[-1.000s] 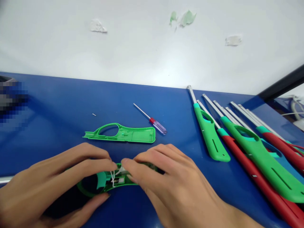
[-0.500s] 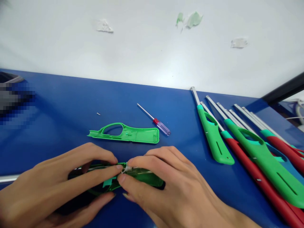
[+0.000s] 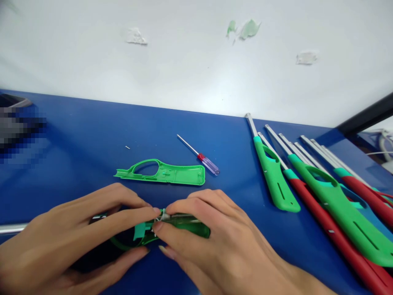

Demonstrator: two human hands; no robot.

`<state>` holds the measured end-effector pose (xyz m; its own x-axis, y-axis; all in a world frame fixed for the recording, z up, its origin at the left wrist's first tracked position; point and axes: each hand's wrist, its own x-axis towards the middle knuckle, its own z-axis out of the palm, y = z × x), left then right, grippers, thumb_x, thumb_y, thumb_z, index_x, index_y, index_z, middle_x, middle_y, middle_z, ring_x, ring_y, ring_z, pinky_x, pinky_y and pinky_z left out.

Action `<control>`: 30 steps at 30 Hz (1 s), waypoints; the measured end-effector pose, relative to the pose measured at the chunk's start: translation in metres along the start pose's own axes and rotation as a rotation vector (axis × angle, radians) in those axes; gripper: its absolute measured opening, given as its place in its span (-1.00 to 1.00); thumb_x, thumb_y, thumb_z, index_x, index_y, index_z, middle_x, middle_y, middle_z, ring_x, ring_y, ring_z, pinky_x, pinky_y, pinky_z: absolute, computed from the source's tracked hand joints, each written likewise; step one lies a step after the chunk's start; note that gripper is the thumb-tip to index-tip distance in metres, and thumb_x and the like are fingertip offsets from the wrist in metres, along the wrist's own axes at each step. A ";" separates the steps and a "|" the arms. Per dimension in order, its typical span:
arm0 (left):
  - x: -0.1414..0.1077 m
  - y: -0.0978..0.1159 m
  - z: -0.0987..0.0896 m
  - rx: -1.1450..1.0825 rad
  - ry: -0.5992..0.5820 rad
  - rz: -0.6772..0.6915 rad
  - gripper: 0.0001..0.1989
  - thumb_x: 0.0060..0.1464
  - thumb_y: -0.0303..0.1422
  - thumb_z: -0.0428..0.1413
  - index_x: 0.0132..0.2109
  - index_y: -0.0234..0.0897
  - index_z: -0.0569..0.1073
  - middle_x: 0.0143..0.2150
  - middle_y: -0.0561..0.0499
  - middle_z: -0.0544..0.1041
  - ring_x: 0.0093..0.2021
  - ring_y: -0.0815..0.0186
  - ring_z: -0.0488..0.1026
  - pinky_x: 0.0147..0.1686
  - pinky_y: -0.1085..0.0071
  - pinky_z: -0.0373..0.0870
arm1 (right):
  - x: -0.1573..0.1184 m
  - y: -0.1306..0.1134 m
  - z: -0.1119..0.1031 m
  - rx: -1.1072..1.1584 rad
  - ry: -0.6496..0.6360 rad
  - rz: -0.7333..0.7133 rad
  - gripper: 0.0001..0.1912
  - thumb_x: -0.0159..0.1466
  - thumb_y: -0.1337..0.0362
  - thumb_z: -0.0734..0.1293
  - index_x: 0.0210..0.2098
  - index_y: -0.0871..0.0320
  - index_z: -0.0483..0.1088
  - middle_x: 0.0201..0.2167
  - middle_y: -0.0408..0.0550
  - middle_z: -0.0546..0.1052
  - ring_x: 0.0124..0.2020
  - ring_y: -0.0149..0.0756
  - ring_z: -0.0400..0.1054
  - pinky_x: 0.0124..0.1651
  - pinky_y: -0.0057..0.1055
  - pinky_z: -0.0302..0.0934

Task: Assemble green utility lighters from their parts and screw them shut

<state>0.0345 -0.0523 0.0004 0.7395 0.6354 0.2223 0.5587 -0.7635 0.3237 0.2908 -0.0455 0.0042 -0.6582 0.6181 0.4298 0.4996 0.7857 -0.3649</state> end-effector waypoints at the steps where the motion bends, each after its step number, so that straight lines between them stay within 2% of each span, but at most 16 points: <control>1: -0.001 -0.001 -0.001 0.002 -0.003 -0.002 -0.71 0.28 -0.45 0.18 0.08 -0.02 0.53 0.05 0.05 0.57 -0.01 0.25 0.54 -0.02 0.37 0.58 | -0.001 0.000 -0.002 0.016 -0.012 -0.003 -0.82 0.44 0.34 0.34 -0.11 0.05 0.62 -0.13 -0.14 0.67 -0.16 -0.42 0.55 -0.04 -0.55 0.46; 3: -0.004 -0.001 -0.002 -0.004 -0.010 -0.005 -0.70 0.24 -0.46 0.21 0.07 -0.02 0.55 0.07 0.03 0.57 0.01 0.22 0.55 0.01 0.34 0.58 | -0.004 0.000 -0.005 0.038 -0.029 -0.013 -0.80 0.44 0.33 0.33 -0.03 0.05 0.60 -0.06 -0.11 0.66 -0.07 -0.39 0.55 0.02 -0.55 0.45; 5: -0.004 -0.001 -0.001 -0.002 0.004 -0.007 -0.67 0.23 -0.46 0.22 0.10 -0.03 0.53 0.06 0.02 0.58 0.03 0.22 0.56 0.03 0.33 0.58 | -0.007 0.002 -0.009 0.009 -0.051 0.036 -0.73 0.46 0.33 0.31 0.09 0.02 0.54 0.04 -0.12 0.63 0.07 -0.37 0.51 0.10 -0.53 0.43; 8: -0.004 0.000 0.002 0.018 0.076 -0.016 -0.63 0.29 -0.44 0.18 0.20 -0.09 0.45 0.04 0.00 0.59 0.03 0.22 0.57 0.09 0.30 0.55 | -0.008 0.011 -0.013 -0.101 -0.009 0.144 -0.64 0.49 0.34 0.23 0.21 -0.04 0.43 0.17 -0.17 0.56 0.22 -0.39 0.41 0.25 -0.48 0.33; 9: -0.004 0.000 0.004 0.024 0.098 -0.018 -0.63 0.30 -0.43 0.17 0.21 -0.10 0.43 0.04 0.00 0.60 0.03 0.22 0.57 0.13 0.28 0.53 | -0.007 0.015 -0.013 -0.136 0.014 0.139 -0.62 0.50 0.35 0.21 0.25 -0.03 0.40 0.20 -0.18 0.54 0.26 -0.39 0.37 0.31 -0.45 0.28; 11: -0.005 0.001 0.007 0.024 0.129 -0.020 -0.65 0.33 -0.43 0.15 0.20 -0.08 0.42 0.02 0.06 0.62 0.03 0.25 0.58 0.26 0.24 0.42 | -0.004 0.024 -0.012 -0.186 -0.018 0.098 -0.56 0.51 0.36 0.18 0.33 -0.01 0.32 0.29 -0.21 0.49 0.35 -0.36 0.27 0.37 -0.35 0.22; 13: -0.007 0.001 0.007 0.032 0.165 -0.026 -0.68 0.34 -0.40 0.15 0.19 -0.05 0.41 0.03 0.14 0.62 0.04 0.29 0.57 0.39 0.21 0.22 | -0.001 0.030 -0.011 -0.222 -0.107 0.054 -0.52 0.52 0.38 0.15 0.39 0.03 0.24 0.33 -0.22 0.47 0.42 -0.33 0.18 0.41 -0.25 0.17; 15: -0.007 -0.003 0.002 0.061 0.222 -0.043 -0.69 0.36 -0.38 0.13 0.19 -0.02 0.40 0.05 0.19 0.62 0.06 0.33 0.55 0.44 0.25 0.09 | 0.000 0.033 -0.010 -0.232 -0.156 0.038 -0.55 0.52 0.38 0.14 0.36 0.06 0.27 0.30 -0.21 0.49 0.41 -0.30 0.19 0.42 -0.19 0.15; 17: -0.004 -0.010 -0.006 0.101 0.288 -0.079 -0.70 0.36 -0.40 0.09 0.17 0.00 0.42 0.08 0.20 0.60 0.07 0.34 0.54 0.36 0.30 0.21 | -0.001 0.034 -0.009 -0.217 -0.128 0.055 -0.61 0.52 0.37 0.15 0.28 0.06 0.35 0.24 -0.19 0.55 0.35 -0.29 0.27 0.39 -0.18 0.17; 18: -0.001 -0.015 -0.011 0.108 0.326 -0.091 -0.70 0.35 -0.43 0.06 0.13 0.02 0.45 0.10 0.20 0.60 0.05 0.34 0.55 0.24 0.33 0.34 | -0.002 0.034 -0.009 -0.208 -0.095 0.069 -0.64 0.52 0.37 0.16 0.24 0.05 0.38 0.20 -0.18 0.57 0.31 -0.29 0.30 0.37 -0.19 0.19; 20: 0.005 -0.026 -0.020 0.137 0.327 -0.171 -0.67 0.34 -0.41 0.05 0.14 0.07 0.49 0.14 0.20 0.58 0.03 0.31 0.57 0.08 0.34 0.46 | -0.003 0.035 -0.008 -0.199 -0.050 0.090 -0.67 0.52 0.34 0.19 0.20 0.02 0.43 0.15 -0.17 0.59 0.26 -0.28 0.34 0.32 -0.20 0.22; 24: 0.014 -0.044 -0.026 0.088 0.218 -0.268 -0.76 0.31 -0.22 0.13 0.07 0.03 0.56 0.05 0.14 0.64 0.00 0.20 0.60 0.01 0.27 0.53 | -0.003 0.036 -0.007 -0.207 -0.073 0.106 -0.69 0.52 0.31 0.23 0.18 -0.02 0.46 0.16 -0.22 0.59 0.27 -0.27 0.32 0.33 -0.19 0.18; 27: 0.016 -0.050 -0.025 0.046 0.164 -0.249 -0.79 0.28 -0.22 0.13 -0.04 -0.05 0.63 -0.05 0.08 0.67 -0.10 0.17 0.62 -0.09 0.25 0.55 | -0.002 0.037 -0.007 -0.210 -0.073 0.094 -0.70 0.52 0.32 0.24 0.17 -0.02 0.46 0.13 -0.25 0.61 0.26 -0.27 0.34 0.32 -0.18 0.17; 30: 0.016 -0.049 -0.025 0.031 0.178 -0.226 -0.79 0.31 -0.26 0.11 -0.07 -0.10 0.64 -0.11 0.06 0.67 -0.17 0.21 0.63 -0.16 0.30 0.54 | -0.002 0.039 -0.007 -0.222 -0.048 0.081 -0.74 0.51 0.30 0.26 0.12 -0.01 0.47 0.08 -0.23 0.64 0.18 -0.26 0.43 0.30 -0.17 0.20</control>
<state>0.0093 -0.0019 0.0114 0.5189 0.7981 0.3062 0.7152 -0.6016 0.3559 0.3159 -0.0159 -0.0049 -0.6347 0.6814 0.3646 0.6596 0.7235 -0.2039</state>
